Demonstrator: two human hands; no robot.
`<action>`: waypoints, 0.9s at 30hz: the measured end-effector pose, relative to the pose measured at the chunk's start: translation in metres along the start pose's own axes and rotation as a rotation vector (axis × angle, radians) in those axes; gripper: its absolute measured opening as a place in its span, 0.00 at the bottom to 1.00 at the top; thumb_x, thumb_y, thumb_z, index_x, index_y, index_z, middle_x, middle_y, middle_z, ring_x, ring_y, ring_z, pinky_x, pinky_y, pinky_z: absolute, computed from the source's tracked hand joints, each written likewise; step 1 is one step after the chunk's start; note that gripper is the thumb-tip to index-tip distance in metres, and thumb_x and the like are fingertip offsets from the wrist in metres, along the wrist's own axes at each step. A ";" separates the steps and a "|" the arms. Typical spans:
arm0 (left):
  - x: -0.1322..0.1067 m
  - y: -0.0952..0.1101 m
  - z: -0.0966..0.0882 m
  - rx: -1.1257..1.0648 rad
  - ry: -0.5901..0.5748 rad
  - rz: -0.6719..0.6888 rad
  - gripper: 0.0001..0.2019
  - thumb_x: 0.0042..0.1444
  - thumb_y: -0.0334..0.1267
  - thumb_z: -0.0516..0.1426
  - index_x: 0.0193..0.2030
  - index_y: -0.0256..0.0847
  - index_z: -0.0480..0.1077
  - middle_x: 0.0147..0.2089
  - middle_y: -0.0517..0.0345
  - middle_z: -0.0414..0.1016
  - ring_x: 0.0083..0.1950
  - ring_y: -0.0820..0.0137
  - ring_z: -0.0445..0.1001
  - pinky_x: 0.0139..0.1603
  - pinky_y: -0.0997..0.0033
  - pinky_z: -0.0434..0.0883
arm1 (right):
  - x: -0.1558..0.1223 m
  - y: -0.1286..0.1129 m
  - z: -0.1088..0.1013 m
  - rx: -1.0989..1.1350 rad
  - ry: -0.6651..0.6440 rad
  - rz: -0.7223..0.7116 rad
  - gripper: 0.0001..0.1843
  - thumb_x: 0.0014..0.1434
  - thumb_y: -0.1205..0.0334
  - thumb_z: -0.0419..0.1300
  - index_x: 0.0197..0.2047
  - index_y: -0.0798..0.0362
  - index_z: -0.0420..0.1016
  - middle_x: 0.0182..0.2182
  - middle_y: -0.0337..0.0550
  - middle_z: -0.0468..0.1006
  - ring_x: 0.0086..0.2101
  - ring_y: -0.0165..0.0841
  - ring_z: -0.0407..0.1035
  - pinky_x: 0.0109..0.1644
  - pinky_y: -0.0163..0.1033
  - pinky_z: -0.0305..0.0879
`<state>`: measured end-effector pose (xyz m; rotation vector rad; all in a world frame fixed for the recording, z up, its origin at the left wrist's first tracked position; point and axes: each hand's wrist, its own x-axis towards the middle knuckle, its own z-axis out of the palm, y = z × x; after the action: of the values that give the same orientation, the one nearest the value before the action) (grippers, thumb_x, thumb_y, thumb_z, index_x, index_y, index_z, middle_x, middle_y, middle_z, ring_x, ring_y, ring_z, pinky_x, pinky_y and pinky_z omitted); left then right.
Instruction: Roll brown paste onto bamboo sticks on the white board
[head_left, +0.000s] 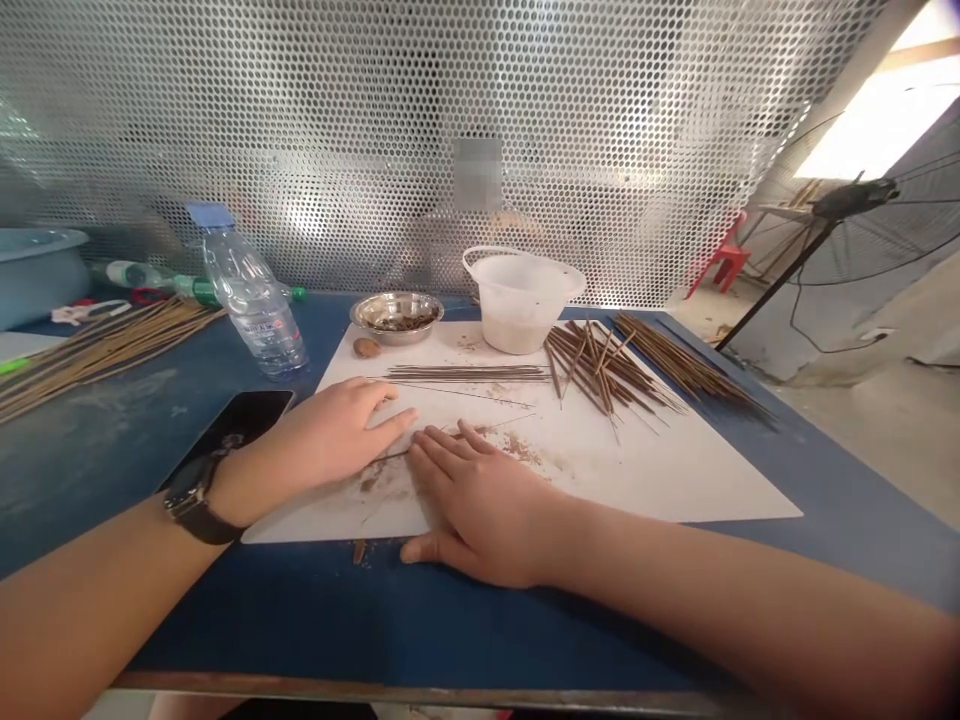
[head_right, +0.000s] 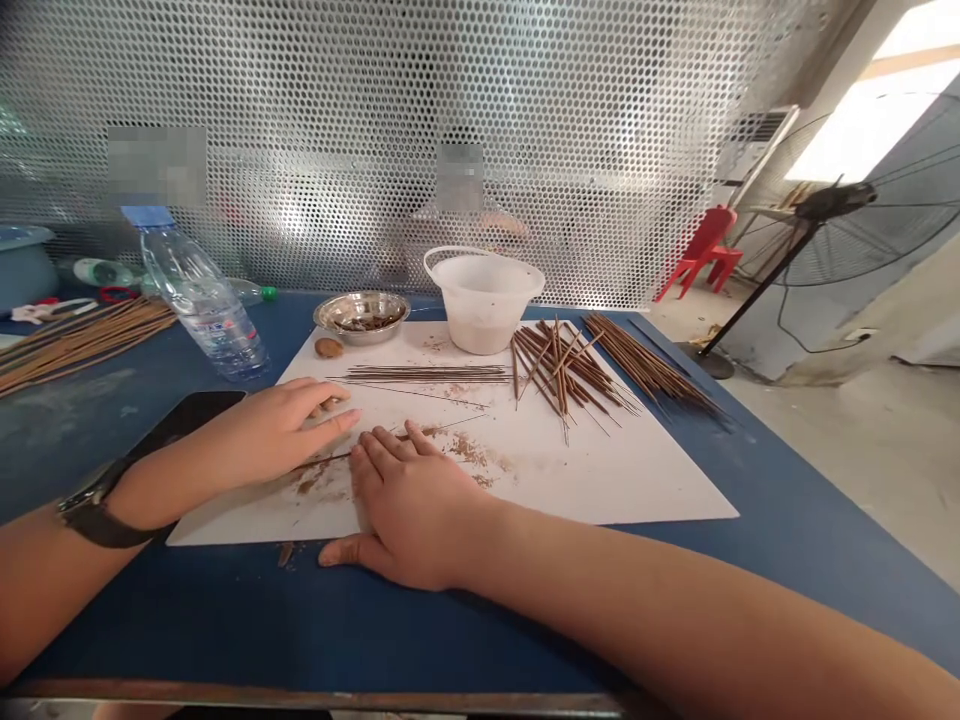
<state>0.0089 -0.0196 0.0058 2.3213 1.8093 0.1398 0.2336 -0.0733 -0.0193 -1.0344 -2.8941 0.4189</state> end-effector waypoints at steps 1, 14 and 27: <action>0.000 0.000 0.000 0.001 -0.008 -0.002 0.41 0.67 0.67 0.46 0.71 0.39 0.74 0.75 0.40 0.75 0.72 0.43 0.77 0.71 0.46 0.73 | 0.000 0.001 0.001 0.002 0.007 -0.008 0.60 0.73 0.29 0.58 0.83 0.75 0.52 0.81 0.73 0.53 0.81 0.59 0.45 0.87 0.64 0.36; 0.001 -0.005 0.003 -0.019 0.042 0.053 0.37 0.68 0.69 0.48 0.65 0.41 0.77 0.70 0.39 0.80 0.68 0.43 0.79 0.68 0.45 0.75 | 0.006 0.017 0.010 -0.030 0.134 -0.075 0.56 0.75 0.31 0.58 0.84 0.72 0.53 0.82 0.71 0.50 0.82 0.56 0.42 0.86 0.68 0.41; 0.002 -0.003 0.002 0.020 0.032 0.026 0.39 0.67 0.70 0.48 0.67 0.40 0.76 0.70 0.39 0.80 0.67 0.39 0.79 0.64 0.44 0.75 | -0.002 0.024 0.012 -0.054 0.100 -0.070 0.56 0.77 0.30 0.53 0.84 0.72 0.52 0.82 0.72 0.49 0.82 0.57 0.43 0.86 0.66 0.42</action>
<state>0.0066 -0.0174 0.0034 2.3707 1.8039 0.1647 0.2482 -0.0596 -0.0373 -0.9293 -2.8572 0.2782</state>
